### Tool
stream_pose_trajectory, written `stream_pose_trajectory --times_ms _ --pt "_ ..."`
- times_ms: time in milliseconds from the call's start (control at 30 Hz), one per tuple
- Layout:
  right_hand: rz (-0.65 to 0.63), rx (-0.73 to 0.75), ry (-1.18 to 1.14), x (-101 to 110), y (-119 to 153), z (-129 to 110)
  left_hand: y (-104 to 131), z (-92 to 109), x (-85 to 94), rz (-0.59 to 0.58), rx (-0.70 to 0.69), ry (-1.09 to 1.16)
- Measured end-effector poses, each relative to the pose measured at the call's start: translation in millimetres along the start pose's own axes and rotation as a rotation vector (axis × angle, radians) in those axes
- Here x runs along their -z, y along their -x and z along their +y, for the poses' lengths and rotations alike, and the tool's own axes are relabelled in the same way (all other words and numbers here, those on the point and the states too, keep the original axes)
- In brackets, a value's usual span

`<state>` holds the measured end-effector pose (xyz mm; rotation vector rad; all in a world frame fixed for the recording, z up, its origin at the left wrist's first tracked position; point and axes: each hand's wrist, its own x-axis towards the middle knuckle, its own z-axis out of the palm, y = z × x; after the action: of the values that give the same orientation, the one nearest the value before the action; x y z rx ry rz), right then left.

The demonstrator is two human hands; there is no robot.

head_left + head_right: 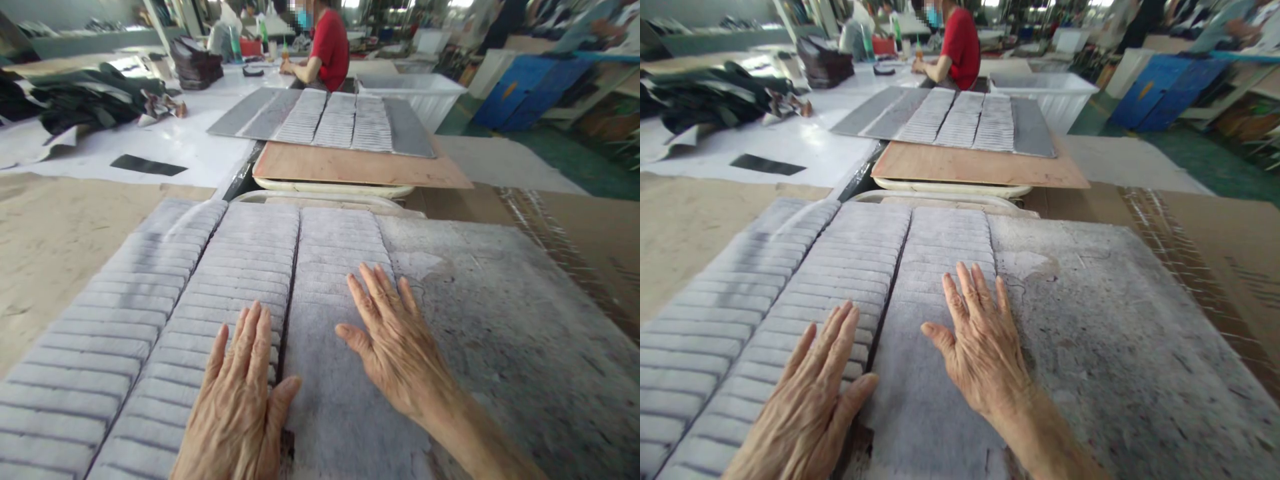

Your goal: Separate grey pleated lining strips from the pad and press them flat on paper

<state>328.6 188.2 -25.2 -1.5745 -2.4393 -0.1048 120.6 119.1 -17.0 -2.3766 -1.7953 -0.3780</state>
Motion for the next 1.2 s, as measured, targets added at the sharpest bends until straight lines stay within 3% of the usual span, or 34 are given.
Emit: stream_pose_trajectory --times_ms 233,400,567,733,967,1200 --pt "-0.095 0.001 -0.017 -10 -2 -11 1 5 3.4 0.067 -0.118 -0.072" --pt "-0.127 0.015 -0.113 3 2 -3 -1 6 -4.0 0.079 -0.179 -0.081" --pt "0.013 -0.059 -0.066 17 43 1 10 2 -1.7 0.039 -0.261 -0.132" --pt "-0.003 -0.012 0.008 18 96 -16 19 8 -2.3 0.010 -0.413 -0.117" --pt "0.097 0.040 0.001 15 110 -28 17 14 2.7 -0.026 -0.358 -0.047" --pt "0.166 0.163 -0.041 17 129 -18 22 16 18.8 -0.062 -0.245 0.100"
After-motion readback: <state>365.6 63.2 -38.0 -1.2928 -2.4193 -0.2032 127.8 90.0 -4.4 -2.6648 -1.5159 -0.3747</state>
